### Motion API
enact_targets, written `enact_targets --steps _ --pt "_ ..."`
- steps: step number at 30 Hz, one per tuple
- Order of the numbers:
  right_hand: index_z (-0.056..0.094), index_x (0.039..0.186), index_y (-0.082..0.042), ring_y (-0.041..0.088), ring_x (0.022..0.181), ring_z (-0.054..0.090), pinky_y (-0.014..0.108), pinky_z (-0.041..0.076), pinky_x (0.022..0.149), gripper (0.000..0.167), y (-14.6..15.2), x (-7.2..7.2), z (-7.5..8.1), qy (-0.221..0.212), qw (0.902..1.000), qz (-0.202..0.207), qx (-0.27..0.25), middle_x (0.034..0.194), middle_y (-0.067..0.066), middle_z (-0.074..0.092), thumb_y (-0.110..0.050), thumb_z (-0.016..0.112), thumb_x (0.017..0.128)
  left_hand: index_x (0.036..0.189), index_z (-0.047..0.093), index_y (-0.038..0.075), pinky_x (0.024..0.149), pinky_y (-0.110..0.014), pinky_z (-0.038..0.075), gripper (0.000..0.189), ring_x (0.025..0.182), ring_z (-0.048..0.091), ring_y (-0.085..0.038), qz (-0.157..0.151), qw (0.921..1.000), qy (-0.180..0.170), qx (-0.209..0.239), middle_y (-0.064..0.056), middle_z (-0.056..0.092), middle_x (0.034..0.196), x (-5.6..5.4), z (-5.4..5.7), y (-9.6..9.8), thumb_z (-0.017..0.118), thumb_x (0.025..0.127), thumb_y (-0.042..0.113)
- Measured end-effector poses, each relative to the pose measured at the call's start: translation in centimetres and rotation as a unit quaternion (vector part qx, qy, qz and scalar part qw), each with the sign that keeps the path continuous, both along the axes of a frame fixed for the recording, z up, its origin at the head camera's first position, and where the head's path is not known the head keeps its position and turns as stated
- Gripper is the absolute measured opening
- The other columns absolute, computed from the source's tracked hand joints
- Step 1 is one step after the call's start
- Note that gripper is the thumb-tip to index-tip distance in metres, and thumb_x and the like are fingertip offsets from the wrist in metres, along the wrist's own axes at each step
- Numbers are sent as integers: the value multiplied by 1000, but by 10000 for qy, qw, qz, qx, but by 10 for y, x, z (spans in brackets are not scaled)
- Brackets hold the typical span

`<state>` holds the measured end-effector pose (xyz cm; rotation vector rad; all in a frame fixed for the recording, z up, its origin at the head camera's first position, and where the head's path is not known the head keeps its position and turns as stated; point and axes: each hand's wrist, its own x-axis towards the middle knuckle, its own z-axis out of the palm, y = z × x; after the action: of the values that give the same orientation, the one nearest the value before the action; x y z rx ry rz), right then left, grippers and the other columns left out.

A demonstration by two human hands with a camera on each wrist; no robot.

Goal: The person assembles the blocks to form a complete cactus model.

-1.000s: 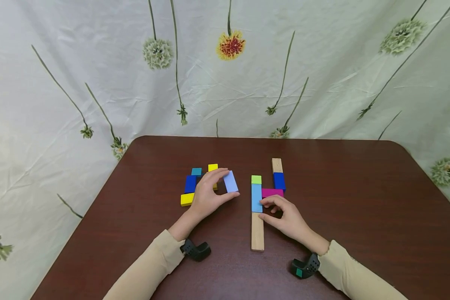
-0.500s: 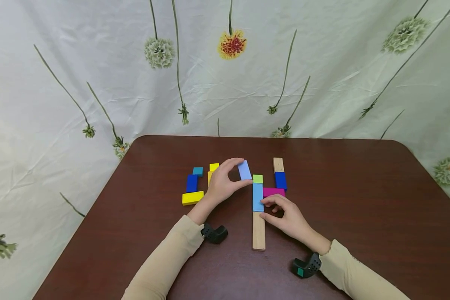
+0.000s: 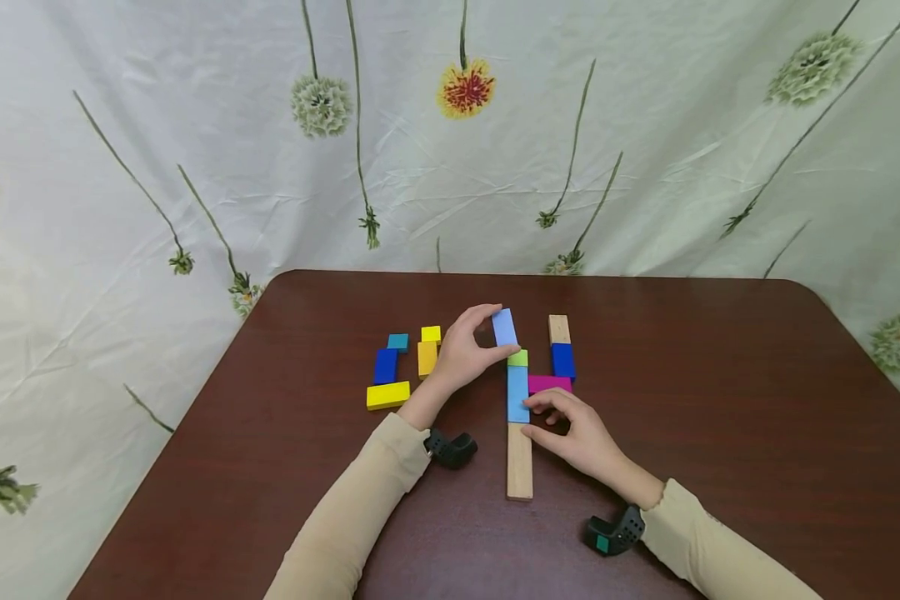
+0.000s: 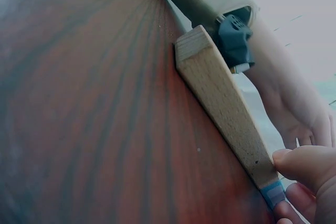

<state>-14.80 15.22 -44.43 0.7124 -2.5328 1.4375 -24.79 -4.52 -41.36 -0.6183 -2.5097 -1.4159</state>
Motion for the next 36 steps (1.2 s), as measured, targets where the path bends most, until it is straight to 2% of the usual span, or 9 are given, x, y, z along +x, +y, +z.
enact_targets --steps 6,9,16,25,36 --pt "65 104 1 29 87 58 36 51 72 28 -6 11 22 -34 10000 21 -28 100 13 64 -3 75 78 135 50 7 93 -37 46 67 113 52 -27 -41 9996 -234 152 -8 49 136 -7 -3 10 78 77 26" --pt "65 103 2 30 86 58 36 51 72 28 -9 16 32 -29 10000 26 -22 100 14 63 -1 74 78 135 49 7 95 -37 45 67 115 50 -27 -55 9996 -257 134 -8 48 136 -11 -5 11 78 77 24" --pt "67 106 -11 15 87 57 29 50 72 28 1 -3 -3 44 10000 40 5 101 -2 63 -17 76 80 135 49 6 98 -37 43 66 118 48 -25 -38 9997 -252 40 -9 48 137 -17 -11 10 78 78 23" --pt "67 106 -14 13 88 56 28 50 72 29 2 -4 -4 42 9999 95 -14 101 -4 62 -21 76 80 135 50 9 97 -37 43 64 117 48 -25 51 9994 -347 56 -7 49 136 -23 -14 16 77 78 23" --pt "67 106 -13 14 88 56 28 50 72 28 4 -3 -3 78 9999 94 -21 101 -4 62 -19 76 80 133 51 9 95 -37 44 62 115 49 -26 -59 9997 -243 -71 -8 49 135 -30 -24 26 76 79 24"
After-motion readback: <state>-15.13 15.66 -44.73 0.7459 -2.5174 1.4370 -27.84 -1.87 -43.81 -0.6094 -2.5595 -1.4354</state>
